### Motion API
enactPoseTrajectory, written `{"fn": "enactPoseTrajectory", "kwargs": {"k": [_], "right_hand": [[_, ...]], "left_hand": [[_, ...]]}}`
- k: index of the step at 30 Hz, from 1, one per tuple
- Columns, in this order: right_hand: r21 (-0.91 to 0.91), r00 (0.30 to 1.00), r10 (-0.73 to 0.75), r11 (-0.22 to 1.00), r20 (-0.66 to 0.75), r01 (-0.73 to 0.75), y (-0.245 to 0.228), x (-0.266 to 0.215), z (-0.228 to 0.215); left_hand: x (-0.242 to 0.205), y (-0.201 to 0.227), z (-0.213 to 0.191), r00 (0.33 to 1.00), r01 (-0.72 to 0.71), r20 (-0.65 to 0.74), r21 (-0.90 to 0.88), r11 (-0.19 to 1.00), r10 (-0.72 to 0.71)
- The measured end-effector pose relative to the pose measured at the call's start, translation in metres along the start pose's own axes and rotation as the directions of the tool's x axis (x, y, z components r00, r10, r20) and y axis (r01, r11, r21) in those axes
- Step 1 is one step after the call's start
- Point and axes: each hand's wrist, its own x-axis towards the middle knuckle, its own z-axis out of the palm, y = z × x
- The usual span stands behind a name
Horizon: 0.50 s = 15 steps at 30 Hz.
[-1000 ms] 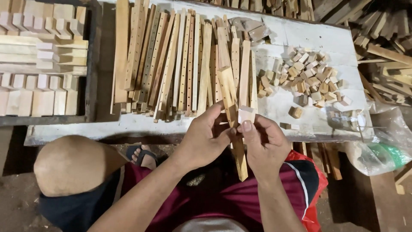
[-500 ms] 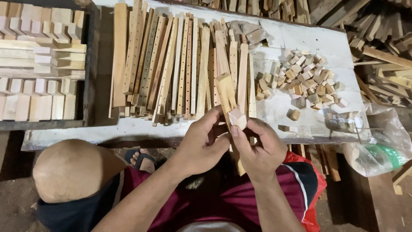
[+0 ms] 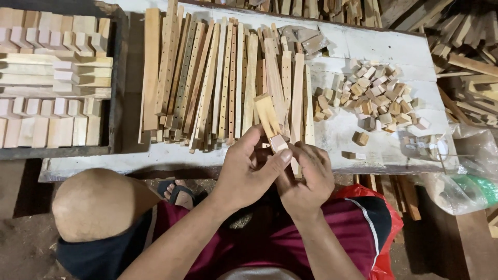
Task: The person sits at a low workbench and assembles small wooden blocks into the holes of long slotted wooden strips, working one strip at a time by hand. They pick blocks from a pile on the bench, press them into place along the strip, and set completed strips with the finished pile.
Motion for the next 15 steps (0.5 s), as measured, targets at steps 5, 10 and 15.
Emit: {"fn": "enactPoseTrajectory", "kwargs": {"k": [5, 10, 15], "right_hand": [[0.002, 1.0, 0.015, 1.0, -0.027, -0.015, -0.004, 0.001, 0.002], [0.042, 0.999, 0.002, 0.999, -0.049, 0.0, -0.003, 0.0, 0.003], [0.096, 0.998, 0.026, 0.995, -0.05, -0.021, -0.002, 0.0, 0.003]], "left_hand": [[0.003, 0.002, 0.002, 1.0, -0.02, 0.016, -0.019, 1.0, 0.021], [0.004, 0.01, 0.004, 0.998, -0.046, 0.038, -0.001, 0.999, 0.046], [0.004, 0.015, 0.004, 0.996, -0.08, 0.048, 0.027, 0.996, 0.078]]}}
